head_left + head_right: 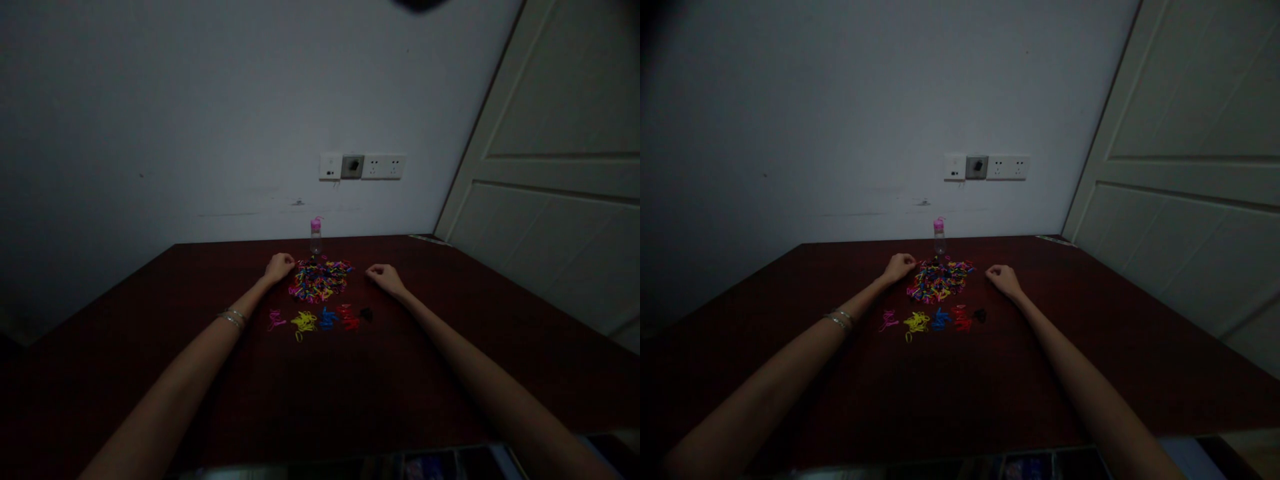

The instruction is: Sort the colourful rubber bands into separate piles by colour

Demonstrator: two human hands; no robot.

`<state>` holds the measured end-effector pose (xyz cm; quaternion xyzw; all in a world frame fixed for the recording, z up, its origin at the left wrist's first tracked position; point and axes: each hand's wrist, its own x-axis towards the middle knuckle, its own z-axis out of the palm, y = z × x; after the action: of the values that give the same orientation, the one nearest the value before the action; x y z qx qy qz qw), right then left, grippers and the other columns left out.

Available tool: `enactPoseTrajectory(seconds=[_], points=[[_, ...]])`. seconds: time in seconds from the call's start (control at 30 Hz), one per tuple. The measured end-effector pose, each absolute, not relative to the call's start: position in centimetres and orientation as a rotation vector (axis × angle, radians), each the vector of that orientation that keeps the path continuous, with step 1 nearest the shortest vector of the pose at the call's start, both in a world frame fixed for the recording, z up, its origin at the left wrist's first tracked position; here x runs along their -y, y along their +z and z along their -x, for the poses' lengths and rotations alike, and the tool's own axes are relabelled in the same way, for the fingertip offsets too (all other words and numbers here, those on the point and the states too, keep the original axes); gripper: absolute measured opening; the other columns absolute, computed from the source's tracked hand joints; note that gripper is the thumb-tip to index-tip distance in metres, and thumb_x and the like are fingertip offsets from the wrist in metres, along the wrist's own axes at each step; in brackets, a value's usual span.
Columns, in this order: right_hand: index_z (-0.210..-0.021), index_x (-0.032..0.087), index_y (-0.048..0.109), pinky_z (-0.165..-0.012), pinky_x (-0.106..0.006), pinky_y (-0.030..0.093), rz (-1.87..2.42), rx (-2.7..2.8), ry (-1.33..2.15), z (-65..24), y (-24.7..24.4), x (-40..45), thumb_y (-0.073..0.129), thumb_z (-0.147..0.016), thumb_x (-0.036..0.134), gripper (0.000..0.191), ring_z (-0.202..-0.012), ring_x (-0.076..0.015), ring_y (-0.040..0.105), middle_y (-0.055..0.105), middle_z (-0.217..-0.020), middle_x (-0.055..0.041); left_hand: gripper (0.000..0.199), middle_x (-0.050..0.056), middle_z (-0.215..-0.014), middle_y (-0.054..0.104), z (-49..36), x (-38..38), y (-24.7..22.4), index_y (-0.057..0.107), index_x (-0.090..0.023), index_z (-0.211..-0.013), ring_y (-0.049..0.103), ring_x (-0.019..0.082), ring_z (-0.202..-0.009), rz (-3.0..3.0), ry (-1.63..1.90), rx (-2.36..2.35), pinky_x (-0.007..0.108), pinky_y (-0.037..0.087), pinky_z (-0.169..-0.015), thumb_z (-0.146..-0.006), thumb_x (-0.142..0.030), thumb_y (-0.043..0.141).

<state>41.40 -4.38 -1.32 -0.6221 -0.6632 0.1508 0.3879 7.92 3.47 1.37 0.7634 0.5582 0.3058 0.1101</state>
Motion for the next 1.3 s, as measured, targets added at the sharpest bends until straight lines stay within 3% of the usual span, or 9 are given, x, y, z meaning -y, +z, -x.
enactPoseTrajectory(seconds=[0.17,0.43,0.6,0.73,0.97,1.13,1.3], points=[[-0.069,0.015,0.066,-0.055,-0.023,0.041,1.572,1.694,0.354,-41.4,-1.2,4.5,0.049,-0.069,0.032,0.024,-0.059,-0.0154,0.057,0.064,-0.061,-0.0029,0.019,0.004,-0.065,0.061,-11.1,-1.0,3.2,0.068,-0.011,-0.074,0.053,0.013,-0.063,-2.259,0.947,-1.304,0.021,0.038,-0.058,-0.066,-0.024,0.057],[-0.069,0.014,0.066,-0.056,-0.023,0.039,1.602,1.708,0.362,-41.4,-1.0,4.6,0.049,-0.069,0.033,0.026,-0.060,-0.0157,0.057,0.064,-0.061,-0.0032,0.016,-0.001,-0.058,0.057,-15.0,6.1,5.3,0.066,-0.011,-0.075,0.049,0.008,-0.054,-2.372,0.344,-0.720,0.018,0.035,-0.051,-0.065,-0.018,0.056],[-0.070,0.015,0.066,-0.053,-0.023,0.039,1.599,1.700,0.368,-41.5,-1.2,4.4,0.048,-0.070,0.033,0.026,-0.059,-0.0158,0.057,0.063,-0.060,-0.0028,0.020,-0.002,-0.058,0.055,-15.7,7.4,5.4,0.066,-0.012,-0.080,0.047,0.007,-0.053,-2.381,0.263,-0.595,0.018,0.034,-0.050,-0.065,-0.024,0.061],[-0.072,0.015,0.067,-0.057,-0.023,0.041,1.598,1.705,0.368,-41.5,-1.3,4.4,0.049,-0.070,0.032,0.025,-0.060,-0.0158,0.058,0.065,-0.063,-0.0034,0.023,-0.001,-0.060,0.058,-15.0,5.3,5.0,0.065,-0.012,-0.081,0.049,0.008,-0.054,-2.277,0.416,-0.728,0.019,0.037,-0.053,-0.069,-0.030,0.059],[-0.071,0.015,0.067,-0.059,-0.023,0.041,1.617,1.699,0.346,-41.3,-0.9,4.6,0.050,-0.069,0.030,0.023,-0.063,-0.0163,0.059,0.067,-0.067,-0.0042,0.028,0.005,-0.077,0.063,-9.3,-1.4,2.1,0.065,-0.012,-0.079,0.056,0.015,-0.073,-2.077,1.077,-1.301,0.025,0.043,-0.068,-0.067,-0.036,0.058],[-0.071,0.015,0.067,-0.059,-0.023,0.042,1.609,1.695,0.368,-41.3,-1.1,4.5,0.050,-0.069,0.030,0.023,-0.061,-0.0156,0.059,0.067,-0.067,-0.0041,0.027,0.007,-0.089,0.062,-4.7,-4.5,-0.5,0.066,-0.015,-0.084,0.056,0.018,-0.085,-2.131,1.131,-1.654,0.028,0.043,-0.079,-0.065,-0.034,0.061],[-0.071,0.015,0.067,-0.061,-0.023,0.042,1.611,1.699,0.340,-41.5,-1.3,4.4,0.050,-0.069,0.031,0.024,-0.064,-0.0165,0.059,0.067,-0.069,-0.0046,0.026,0.006,-0.080,0.063,-3.4,-5.4,-1.0,0.066,-0.015,-0.085,0.057,0.017,-0.075,-2.080,1.014,-1.734,0.028,0.045,-0.073,-0.070,-0.034,0.056]])
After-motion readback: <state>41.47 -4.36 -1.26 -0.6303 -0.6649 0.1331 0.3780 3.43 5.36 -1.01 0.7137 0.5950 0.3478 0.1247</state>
